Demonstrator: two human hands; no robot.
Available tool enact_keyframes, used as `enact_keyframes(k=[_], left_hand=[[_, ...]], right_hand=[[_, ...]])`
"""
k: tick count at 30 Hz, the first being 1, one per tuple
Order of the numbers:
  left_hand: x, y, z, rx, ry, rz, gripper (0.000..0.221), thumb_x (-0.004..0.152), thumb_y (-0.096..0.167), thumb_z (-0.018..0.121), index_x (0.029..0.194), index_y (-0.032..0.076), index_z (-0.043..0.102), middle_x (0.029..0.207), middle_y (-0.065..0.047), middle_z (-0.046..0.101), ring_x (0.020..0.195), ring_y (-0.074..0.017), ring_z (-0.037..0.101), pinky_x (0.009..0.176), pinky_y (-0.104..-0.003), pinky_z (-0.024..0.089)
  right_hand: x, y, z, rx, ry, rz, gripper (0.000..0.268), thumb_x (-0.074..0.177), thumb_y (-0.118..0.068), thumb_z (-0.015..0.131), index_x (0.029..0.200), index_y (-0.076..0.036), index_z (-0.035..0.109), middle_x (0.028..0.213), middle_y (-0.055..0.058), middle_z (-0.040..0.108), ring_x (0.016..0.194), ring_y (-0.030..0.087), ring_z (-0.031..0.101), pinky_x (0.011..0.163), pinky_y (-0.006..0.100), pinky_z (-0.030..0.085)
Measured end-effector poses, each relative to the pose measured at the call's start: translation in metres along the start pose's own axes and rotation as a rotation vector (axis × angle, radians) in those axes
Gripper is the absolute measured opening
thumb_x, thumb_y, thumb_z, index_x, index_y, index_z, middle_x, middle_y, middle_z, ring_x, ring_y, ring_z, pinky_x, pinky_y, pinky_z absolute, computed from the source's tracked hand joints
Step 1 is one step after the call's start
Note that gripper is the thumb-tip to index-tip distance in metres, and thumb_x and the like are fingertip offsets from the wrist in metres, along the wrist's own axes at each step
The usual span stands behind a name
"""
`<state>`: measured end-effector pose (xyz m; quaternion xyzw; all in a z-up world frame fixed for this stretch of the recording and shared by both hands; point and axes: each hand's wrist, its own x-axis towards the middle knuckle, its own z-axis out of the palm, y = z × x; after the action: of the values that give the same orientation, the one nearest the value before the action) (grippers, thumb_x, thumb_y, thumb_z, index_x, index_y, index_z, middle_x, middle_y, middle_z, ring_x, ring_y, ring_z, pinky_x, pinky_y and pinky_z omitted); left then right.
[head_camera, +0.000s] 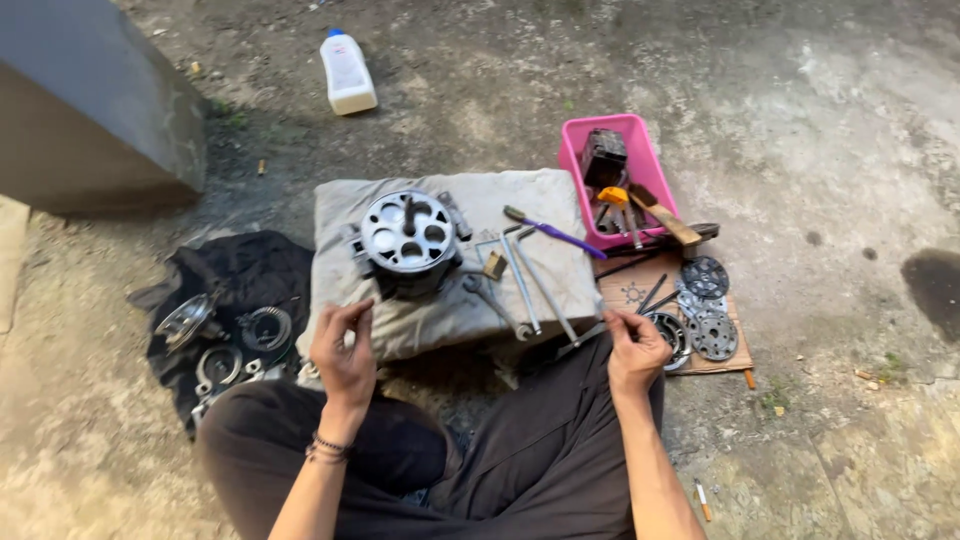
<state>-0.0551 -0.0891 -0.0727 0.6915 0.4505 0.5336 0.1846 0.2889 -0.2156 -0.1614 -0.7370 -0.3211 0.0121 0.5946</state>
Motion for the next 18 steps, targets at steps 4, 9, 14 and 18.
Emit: enact_keyframes(k=[4, 9, 14, 18], left_hand=[[0.007, -0.009, -0.008, -0.032, 0.133, 0.030, 0.014, 0.085, 0.009, 0.090, 0.082, 0.009, 0.077, 0.065, 0.000, 0.065, 0.050, -0.0143, 0.055, 0.049, -0.024, 0.045], [0.019, -0.010, -0.013, -0.158, 0.147, -0.061, 0.027, 0.100, 0.022, 0.072, 0.080, 0.009, 0.059, 0.066, -0.005, 0.053, 0.058, -0.0178, 0.051, 0.059, -0.032, 0.043], [0.048, 0.013, -0.012, -0.139, 0.104, 0.042, 0.030, 0.094, 0.023, 0.076, 0.115, 0.006, 0.060, 0.109, -0.012, 0.062, 0.096, -0.0280, 0.061, 0.081, -0.038, 0.050], [0.088, 0.036, -0.002, -0.068, -0.035, 0.234, 0.044, 0.086, 0.021, 0.082, 0.121, 0.002, 0.065, 0.116, -0.016, 0.066, 0.111, -0.0374, 0.062, 0.097, -0.048, 0.047]], right_hand=[[-0.005, 0.013, -0.002, -0.094, -0.007, -0.049, 0.035, 0.096, -0.035, 0.086, 0.070, -0.016, 0.072, 0.053, 0.002, 0.061, 0.058, 0.024, 0.065, 0.066, 0.033, 0.051], [0.002, 0.001, 0.002, -0.125, 0.082, -0.185, 0.021, 0.107, -0.026, 0.078, 0.091, -0.012, 0.075, 0.069, 0.005, 0.068, 0.070, 0.027, 0.068, 0.076, 0.036, 0.054], [-0.001, 0.044, 0.002, -0.149, 0.093, -0.182, 0.034, 0.108, -0.036, 0.079, 0.083, -0.014, 0.071, 0.064, 0.005, 0.063, 0.066, 0.030, 0.064, 0.074, 0.036, 0.052], [0.005, -0.013, 0.013, -0.157, 0.045, -0.413, 0.009, 0.104, -0.015, 0.078, 0.104, -0.008, 0.072, 0.085, 0.009, 0.069, 0.074, 0.029, 0.064, 0.083, 0.041, 0.049]])
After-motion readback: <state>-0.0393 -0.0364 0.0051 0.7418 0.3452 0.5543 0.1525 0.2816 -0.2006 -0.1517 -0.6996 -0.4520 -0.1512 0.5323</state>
